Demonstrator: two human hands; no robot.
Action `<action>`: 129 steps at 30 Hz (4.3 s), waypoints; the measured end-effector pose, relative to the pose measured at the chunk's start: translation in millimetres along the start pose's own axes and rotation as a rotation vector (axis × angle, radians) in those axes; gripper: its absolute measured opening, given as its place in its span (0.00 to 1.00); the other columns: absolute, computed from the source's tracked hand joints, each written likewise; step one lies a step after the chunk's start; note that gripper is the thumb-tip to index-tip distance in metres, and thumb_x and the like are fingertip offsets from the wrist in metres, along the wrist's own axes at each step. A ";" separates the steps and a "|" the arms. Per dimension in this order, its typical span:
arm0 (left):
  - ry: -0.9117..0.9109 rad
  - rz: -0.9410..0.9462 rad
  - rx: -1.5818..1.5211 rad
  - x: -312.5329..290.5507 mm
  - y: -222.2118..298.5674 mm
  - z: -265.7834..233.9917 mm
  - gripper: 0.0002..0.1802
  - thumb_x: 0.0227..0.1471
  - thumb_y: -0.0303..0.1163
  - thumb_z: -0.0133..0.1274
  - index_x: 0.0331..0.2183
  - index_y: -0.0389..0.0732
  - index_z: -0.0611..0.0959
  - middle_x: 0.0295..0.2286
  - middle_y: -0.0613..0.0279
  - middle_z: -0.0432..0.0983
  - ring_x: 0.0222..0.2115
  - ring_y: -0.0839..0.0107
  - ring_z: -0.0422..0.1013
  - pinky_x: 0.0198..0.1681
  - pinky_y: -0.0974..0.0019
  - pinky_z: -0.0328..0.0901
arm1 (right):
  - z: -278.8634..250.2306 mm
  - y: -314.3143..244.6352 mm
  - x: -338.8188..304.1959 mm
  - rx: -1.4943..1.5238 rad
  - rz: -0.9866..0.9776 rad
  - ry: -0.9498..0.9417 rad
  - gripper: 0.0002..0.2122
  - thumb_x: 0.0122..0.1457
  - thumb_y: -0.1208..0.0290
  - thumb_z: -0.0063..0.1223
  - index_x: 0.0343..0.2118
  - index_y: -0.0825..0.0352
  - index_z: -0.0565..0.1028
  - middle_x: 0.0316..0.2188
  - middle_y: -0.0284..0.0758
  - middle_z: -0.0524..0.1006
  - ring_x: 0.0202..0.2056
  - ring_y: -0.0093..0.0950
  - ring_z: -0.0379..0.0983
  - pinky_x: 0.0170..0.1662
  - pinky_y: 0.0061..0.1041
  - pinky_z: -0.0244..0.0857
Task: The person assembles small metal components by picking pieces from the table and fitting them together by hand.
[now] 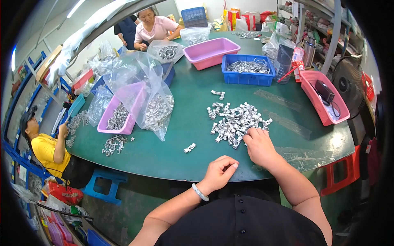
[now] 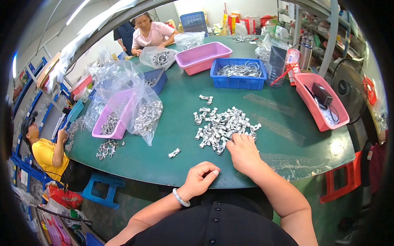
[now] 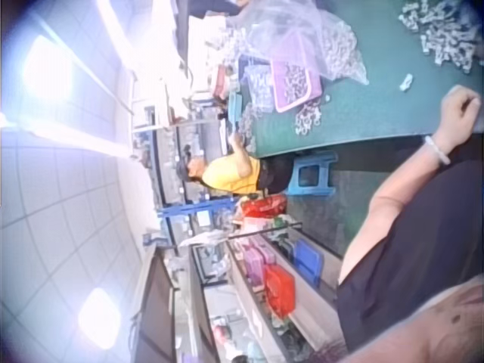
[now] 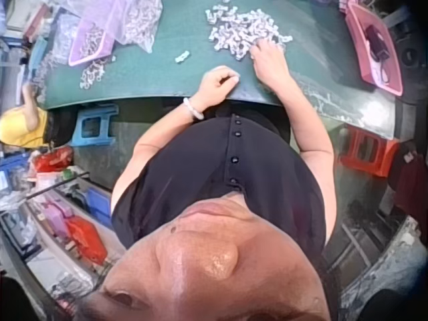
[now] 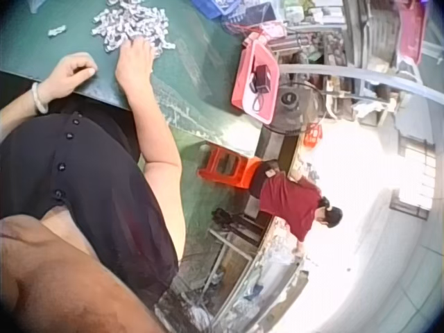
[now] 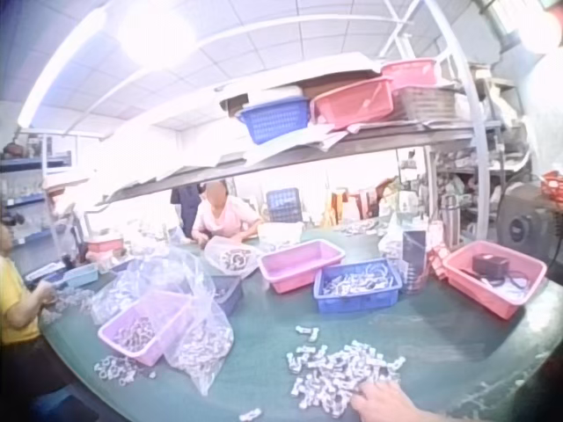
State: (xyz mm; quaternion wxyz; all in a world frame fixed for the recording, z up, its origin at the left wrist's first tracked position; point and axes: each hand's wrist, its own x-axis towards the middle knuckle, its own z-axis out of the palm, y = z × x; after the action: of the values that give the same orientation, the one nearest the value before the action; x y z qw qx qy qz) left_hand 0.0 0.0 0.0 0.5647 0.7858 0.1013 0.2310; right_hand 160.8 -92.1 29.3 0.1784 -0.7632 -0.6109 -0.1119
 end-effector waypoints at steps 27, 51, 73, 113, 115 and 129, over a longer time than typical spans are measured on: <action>0.017 0.081 0.016 2.8 1.8 -1.0 0.04 0.45 0.23 0.48 0.25 0.34 0.77 0.24 0.63 0.71 0.20 0.80 0.63 0.23 0.77 0.59 | -1.8 3.9 -0.9 0.132 -0.124 0.045 0.11 0.36 0.82 0.43 0.27 0.68 0.68 0.28 0.37 0.66 0.32 0.34 0.63 0.37 0.30 0.55; -0.006 0.059 0.015 1.7 0.2 -2.4 0.04 0.45 0.24 0.48 0.26 0.34 0.77 0.24 0.62 0.71 0.22 0.78 0.65 0.25 0.77 0.60 | -3.2 8.8 3.1 0.239 -0.039 0.009 0.12 0.38 0.84 0.42 0.30 0.70 0.68 0.30 0.41 0.67 0.33 0.39 0.65 0.36 0.32 0.60; 0.094 -0.249 -0.598 21.7 12.7 -10.6 0.10 0.49 0.29 0.47 0.36 0.37 0.74 0.23 0.71 0.70 0.20 0.86 0.62 0.23 0.82 0.58 | -10.5 -31.0 -19.4 1.762 0.529 -0.097 0.08 0.51 0.79 0.46 0.35 0.73 0.66 0.31 0.37 0.72 0.34 0.24 0.71 0.38 0.22 0.65; 0.010 -0.007 -0.478 14.1 23.1 -9.7 0.14 0.44 0.16 0.47 0.37 0.33 0.75 0.30 0.63 0.66 0.27 0.80 0.65 0.30 0.78 0.60 | -7.9 -34.9 -32.1 1.858 0.599 -0.232 0.06 0.54 0.77 0.41 0.34 0.72 0.66 0.28 0.38 0.73 0.29 0.25 0.71 0.33 0.21 0.66; 0.013 0.022 -0.419 13.1 22.3 -9.9 0.14 0.43 0.16 0.47 0.37 0.33 0.75 0.30 0.63 0.66 0.28 0.80 0.64 0.31 0.78 0.60 | -6.0 -34.8 -32.4 1.856 0.598 -0.235 0.06 0.54 0.78 0.41 0.34 0.72 0.66 0.28 0.38 0.72 0.29 0.24 0.71 0.33 0.21 0.66; 0.108 -0.226 -0.511 13.7 26.3 -10.3 0.09 0.50 0.24 0.43 0.35 0.32 0.73 0.26 0.62 0.71 0.25 0.79 0.67 0.29 0.76 0.64 | -13.4 -34.9 -33.9 1.756 0.586 -0.159 0.07 0.53 0.77 0.44 0.35 0.72 0.66 0.29 0.37 0.73 0.29 0.23 0.71 0.33 0.20 0.65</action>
State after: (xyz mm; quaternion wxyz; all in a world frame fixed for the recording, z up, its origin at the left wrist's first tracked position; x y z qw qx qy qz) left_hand 4.3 5.5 30.6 0.7605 0.5882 0.1566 0.2261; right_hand 119.7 -121.2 33.1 0.6710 -0.4839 -0.2700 0.4927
